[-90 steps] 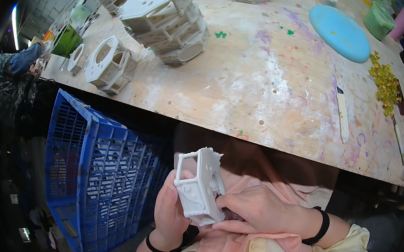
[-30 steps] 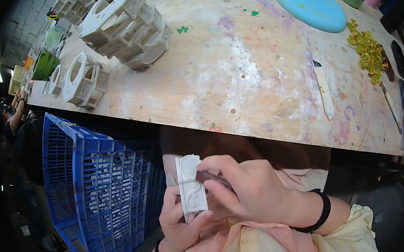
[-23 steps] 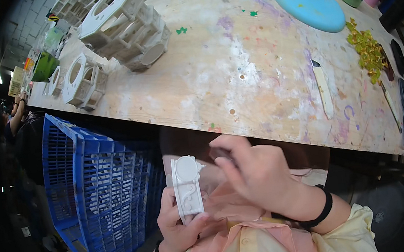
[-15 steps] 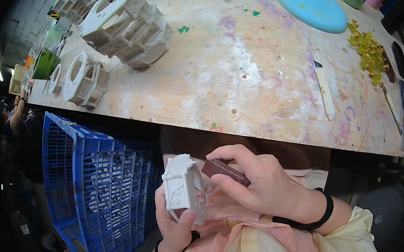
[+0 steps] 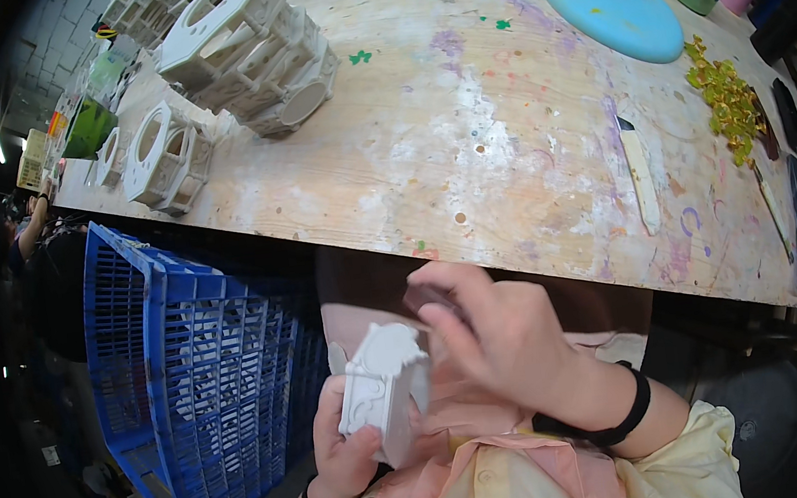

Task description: The person is using a sanding block to smooth the edges and surfaces of white octagonal plastic components at a workbench.

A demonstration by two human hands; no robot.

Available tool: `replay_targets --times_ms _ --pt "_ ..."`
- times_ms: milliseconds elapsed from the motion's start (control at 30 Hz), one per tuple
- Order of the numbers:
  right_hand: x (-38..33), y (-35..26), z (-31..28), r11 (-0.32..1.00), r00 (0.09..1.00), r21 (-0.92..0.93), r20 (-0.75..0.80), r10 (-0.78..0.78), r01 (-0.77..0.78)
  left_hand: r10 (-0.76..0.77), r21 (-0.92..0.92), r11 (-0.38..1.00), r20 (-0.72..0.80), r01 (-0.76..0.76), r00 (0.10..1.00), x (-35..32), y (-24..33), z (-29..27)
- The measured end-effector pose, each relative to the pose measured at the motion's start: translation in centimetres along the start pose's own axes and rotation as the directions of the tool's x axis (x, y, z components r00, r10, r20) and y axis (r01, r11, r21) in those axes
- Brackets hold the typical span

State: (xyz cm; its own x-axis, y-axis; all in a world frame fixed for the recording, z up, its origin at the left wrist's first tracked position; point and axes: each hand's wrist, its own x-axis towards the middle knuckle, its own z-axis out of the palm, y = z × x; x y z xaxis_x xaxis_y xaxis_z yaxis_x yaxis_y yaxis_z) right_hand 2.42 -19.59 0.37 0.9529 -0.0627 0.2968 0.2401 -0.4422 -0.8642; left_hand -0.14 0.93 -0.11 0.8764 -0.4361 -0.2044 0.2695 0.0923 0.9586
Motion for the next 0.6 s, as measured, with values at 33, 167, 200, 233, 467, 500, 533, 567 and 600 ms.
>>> replay_targets --times_ms 33,167,200,233,467,500,533,567,600 --pt "-0.1 0.0 -0.3 0.999 0.999 0.027 -0.004 0.032 -0.032 -0.035 -0.155 0.987 0.074 0.046 0.997 -0.1 -0.2 -0.4" --pt "-0.3 -1.4 -1.2 0.956 0.973 0.182 0.084 0.217 -0.229 -0.091 -0.373 0.923 0.02 0.092 0.996 0.4 0.4 -0.1" --pt "-0.3 -1.2 -1.3 0.957 0.973 0.181 0.084 0.215 -0.227 -0.088 -0.373 0.924 0.02 0.089 0.996 0.5 0.2 -0.3" --pt "-0.4 -0.7 -1.2 0.985 0.995 0.14 0.047 0.091 -0.097 -0.057 -0.453 0.888 0.067 0.081 0.996 0.5 -0.1 -0.8" --pt "-1.0 2.0 -0.6 0.992 0.991 -0.046 0.069 -0.115 0.119 0.128 -0.218 0.968 0.002 -0.124 0.992 0.0 -0.8 -1.8" --pt "-1.1 1.9 -0.7 0.992 0.991 -0.048 0.063 -0.117 0.12 0.13 -0.216 0.968 0.007 -0.126 0.991 -0.2 -0.7 -1.6" --pt "-1.1 1.9 -0.8 0.991 0.984 -0.061 0.141 -0.108 0.117 0.115 -0.209 0.97 -0.036 -0.12 0.993 -0.3 -0.6 -1.4" --pt "-1.0 1.9 -0.8 0.991 0.971 -0.075 0.218 -0.095 0.114 0.098 -0.205 0.972 -0.08 -0.113 0.992 -0.4 -0.6 -1.3" --pt "-1.0 1.9 -0.7 0.99 0.972 -0.077 0.214 -0.095 0.114 0.1 -0.204 0.972 -0.076 -0.114 0.992 -0.4 -0.5 -1.4"
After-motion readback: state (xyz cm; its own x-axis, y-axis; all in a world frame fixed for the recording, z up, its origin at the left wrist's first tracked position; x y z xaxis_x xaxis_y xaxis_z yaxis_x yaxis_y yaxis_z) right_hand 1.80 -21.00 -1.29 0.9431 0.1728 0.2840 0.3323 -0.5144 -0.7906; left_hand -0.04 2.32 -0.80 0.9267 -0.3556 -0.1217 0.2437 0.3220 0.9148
